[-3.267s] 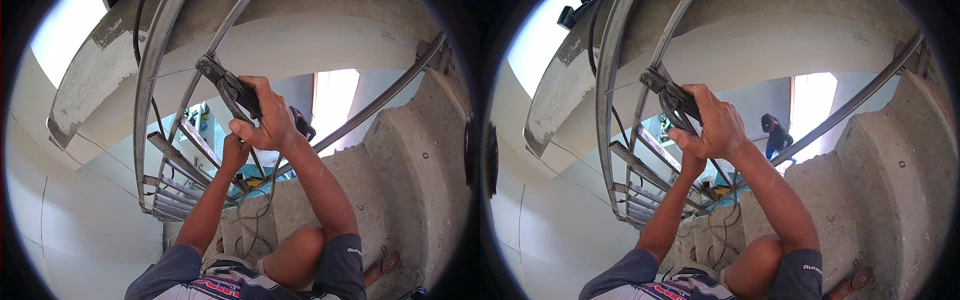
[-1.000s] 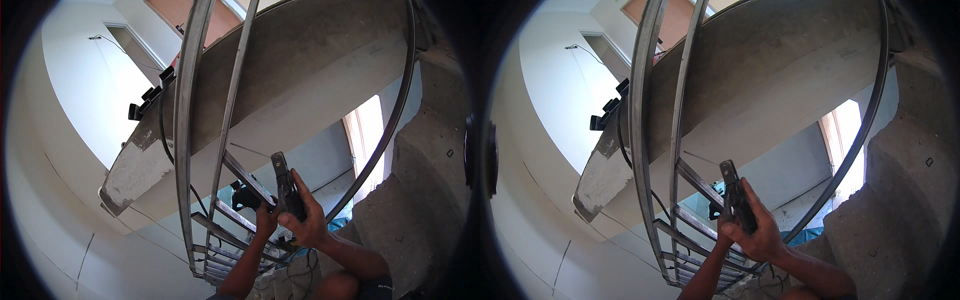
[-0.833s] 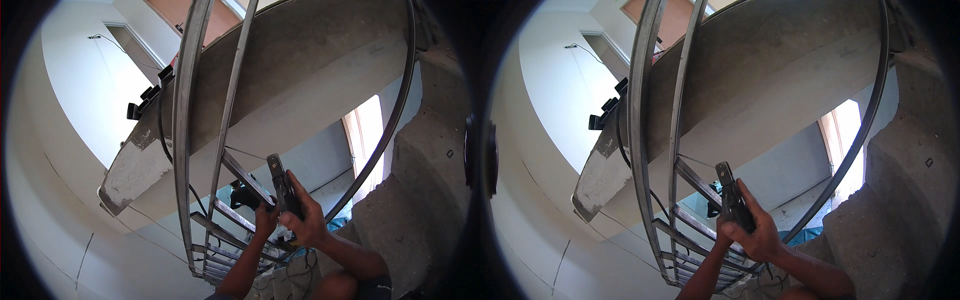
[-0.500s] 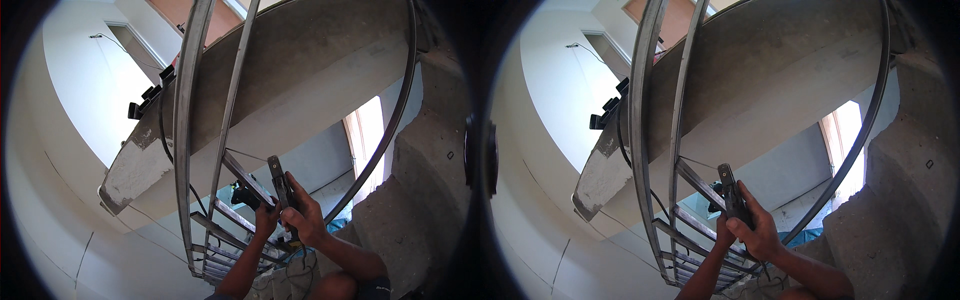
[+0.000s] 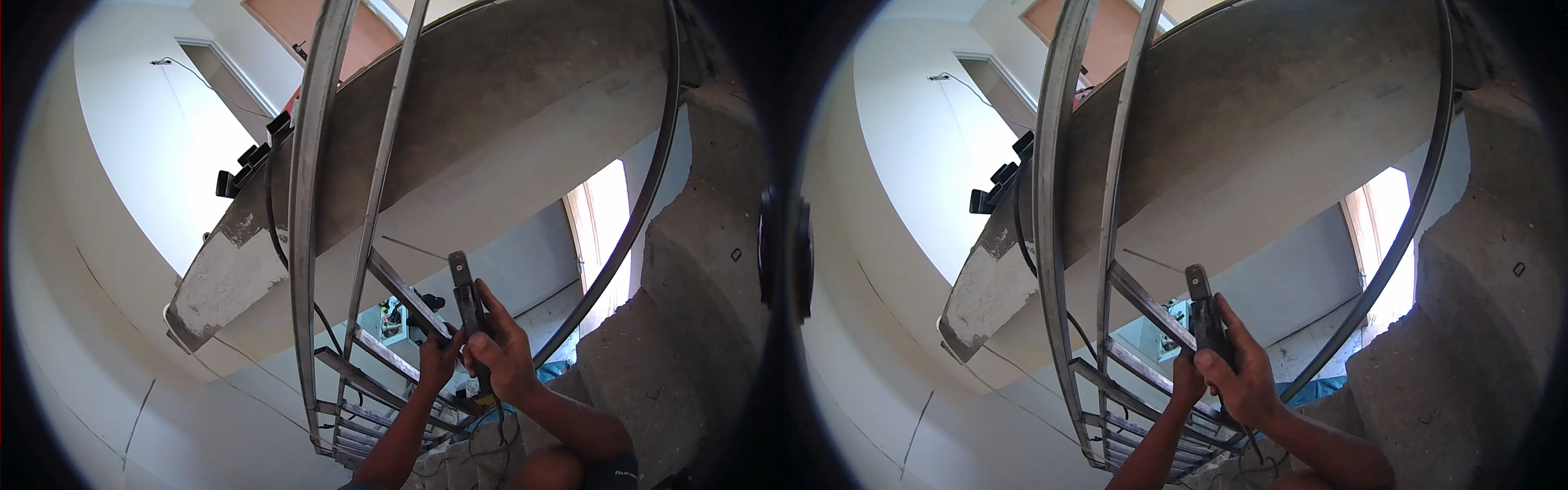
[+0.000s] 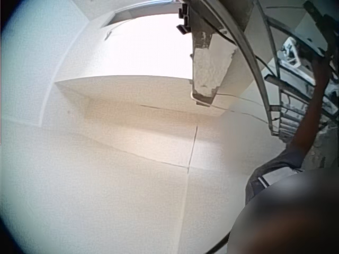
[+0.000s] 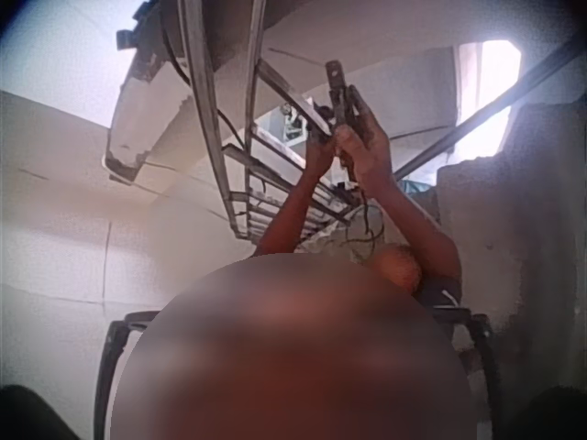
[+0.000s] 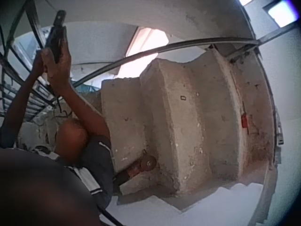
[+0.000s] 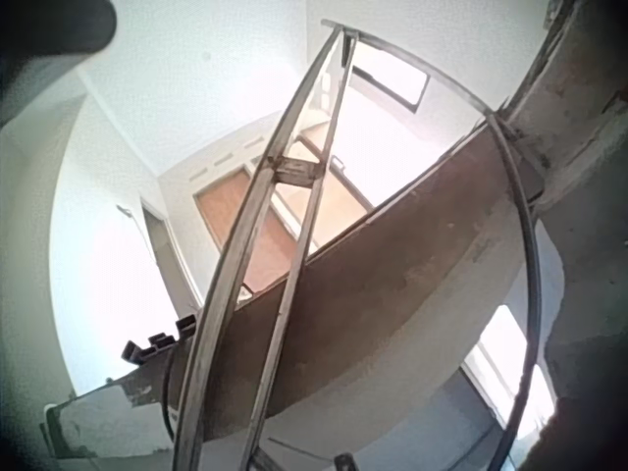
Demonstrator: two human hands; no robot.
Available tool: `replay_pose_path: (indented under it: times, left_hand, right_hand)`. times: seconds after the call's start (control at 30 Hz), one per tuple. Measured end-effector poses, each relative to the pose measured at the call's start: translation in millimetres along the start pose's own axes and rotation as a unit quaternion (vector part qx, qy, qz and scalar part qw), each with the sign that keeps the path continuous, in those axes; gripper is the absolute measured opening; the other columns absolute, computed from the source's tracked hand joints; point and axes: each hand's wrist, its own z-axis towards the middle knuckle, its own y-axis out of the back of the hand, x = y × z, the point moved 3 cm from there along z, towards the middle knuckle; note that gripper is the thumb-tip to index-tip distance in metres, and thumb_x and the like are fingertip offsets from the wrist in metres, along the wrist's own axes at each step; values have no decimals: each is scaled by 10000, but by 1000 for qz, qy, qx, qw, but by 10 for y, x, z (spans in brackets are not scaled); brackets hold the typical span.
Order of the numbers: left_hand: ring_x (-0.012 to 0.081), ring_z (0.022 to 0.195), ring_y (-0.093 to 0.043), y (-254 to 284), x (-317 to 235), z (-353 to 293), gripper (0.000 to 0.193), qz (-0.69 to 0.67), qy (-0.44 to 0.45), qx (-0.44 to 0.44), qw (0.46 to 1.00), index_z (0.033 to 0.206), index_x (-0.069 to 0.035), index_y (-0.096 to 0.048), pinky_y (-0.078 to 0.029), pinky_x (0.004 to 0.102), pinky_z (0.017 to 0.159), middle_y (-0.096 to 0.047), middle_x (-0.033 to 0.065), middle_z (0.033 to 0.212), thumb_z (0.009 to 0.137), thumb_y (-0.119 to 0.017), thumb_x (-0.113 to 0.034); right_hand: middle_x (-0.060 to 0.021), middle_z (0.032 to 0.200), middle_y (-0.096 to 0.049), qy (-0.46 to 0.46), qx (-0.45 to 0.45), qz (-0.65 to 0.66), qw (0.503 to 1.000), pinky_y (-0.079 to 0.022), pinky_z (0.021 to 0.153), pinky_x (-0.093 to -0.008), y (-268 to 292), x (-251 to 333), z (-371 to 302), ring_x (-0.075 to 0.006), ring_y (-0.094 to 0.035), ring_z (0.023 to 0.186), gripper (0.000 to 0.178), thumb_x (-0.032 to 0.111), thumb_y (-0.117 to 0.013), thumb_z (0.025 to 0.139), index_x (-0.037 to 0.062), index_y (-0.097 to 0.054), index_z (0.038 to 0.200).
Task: Welding and grinding metal bars on a staircase railing.
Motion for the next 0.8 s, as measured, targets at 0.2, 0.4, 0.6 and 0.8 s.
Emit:
replay_pose_path:
  times: [0.2, 0.4, 0.6, 0.8]
  left_hand:
    - [153, 735, -652, 11, -96, -28, 233, -2, -51, -15, 999, 1026, -6, -610, -514, 331, 679, -674, 79, 796, 955, -711, -203]
    - [165, 743, -668, -9, -113, -13, 222, 18, -50, -1, 999, 1032, -9, -606, -517, 334, 686, -696, 97, 822, 956, -703, -193]
    - [187, 760, -703, -6, -139, -24, 221, 33, -38, 7, 999, 1029, -10, -610, -527, 346, 694, -713, 129, 834, 960, -696, -202]
    - [211, 772, -718, 39, 107, 8, 228, 73, -75, -7, 994, 1044, -6, -616, -531, 359, 695, -722, 150, 854, 957, -695, -202]
  right_hand:
    - [-73, 952, -574, -20, 23, 56, 998, -476, 611, -249, -43, 50, 14, -92, -549, 727, 882, 333, -638, 967, -58, -144, 1584]
    - [-70, 940, -578, -21, 26, 45, 998, -468, 608, -242, -52, 27, -3, -89, -542, 722, 904, 360, -643, 967, -67, -137, 1582]
    - [-66, 935, -567, 2, 25, -5, 1000, -457, 591, -239, 8, -7, 16, -85, -536, 701, 941, 408, -651, 960, -67, -130, 1584]
    - [-51, 896, -562, -20, 49, 50, 997, -463, 589, -246, -73, 3, 45, -85, -531, 688, 884, 351, -630, 989, -70, -127, 1583]
